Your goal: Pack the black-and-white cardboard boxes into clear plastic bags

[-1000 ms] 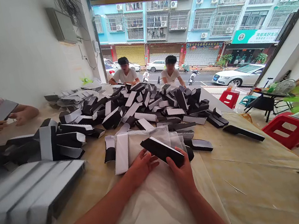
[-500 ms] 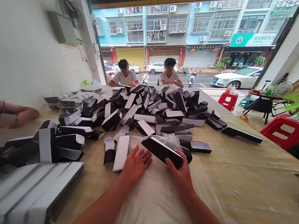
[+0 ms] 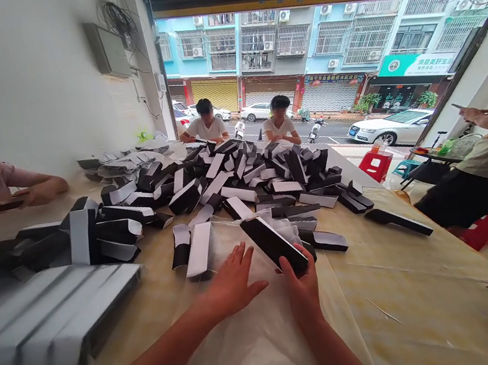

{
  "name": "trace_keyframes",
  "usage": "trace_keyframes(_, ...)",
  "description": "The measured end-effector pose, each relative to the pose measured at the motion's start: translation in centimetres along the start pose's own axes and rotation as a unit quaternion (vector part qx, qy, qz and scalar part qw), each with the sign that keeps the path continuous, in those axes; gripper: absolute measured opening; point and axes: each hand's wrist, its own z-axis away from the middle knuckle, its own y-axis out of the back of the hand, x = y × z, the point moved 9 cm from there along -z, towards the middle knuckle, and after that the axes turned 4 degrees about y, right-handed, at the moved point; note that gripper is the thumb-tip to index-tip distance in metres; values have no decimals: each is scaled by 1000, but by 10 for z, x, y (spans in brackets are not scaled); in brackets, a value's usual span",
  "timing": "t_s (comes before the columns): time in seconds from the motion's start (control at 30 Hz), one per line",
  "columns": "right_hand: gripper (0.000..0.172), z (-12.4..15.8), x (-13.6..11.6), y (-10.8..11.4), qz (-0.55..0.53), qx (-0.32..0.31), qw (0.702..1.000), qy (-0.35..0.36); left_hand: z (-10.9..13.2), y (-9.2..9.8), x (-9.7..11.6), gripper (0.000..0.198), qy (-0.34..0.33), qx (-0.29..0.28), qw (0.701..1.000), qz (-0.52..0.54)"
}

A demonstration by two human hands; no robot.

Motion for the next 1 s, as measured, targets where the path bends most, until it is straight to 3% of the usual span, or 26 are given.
trace_keyframes(0.2, 72, -1, 1, -2, 18, -10, 999, 30, -13, -35, -20, 87, -33, 1, 999, -41)
trace_keyframes(0.33, 71, -2, -6, -5, 27, -29, 998, 47, -13, -42, -27, 88, -23, -9, 999, -29)
trace_keyframes(0.5, 69, -7, -10, 2, 26, -11, 998, 59, -31, -35, -31, 91, -13, -24, 999, -33)
trace_keyframes(0.7, 78, -14, -7, 14, 28, 26, 999, 20, -52, -22, -30, 88, -6, -56, 997, -51)
trace_keyframes(0.87, 82, -23, -15, 23, 34, 46, 998, 32, -33, -7, -19, 76, -6, -52, 998, -46)
trace_keyframes(1.0, 84, -32, -23, 37, 45, 88, 993, 62, 2, 1, 10, 78, -85, -77, 993, -39)
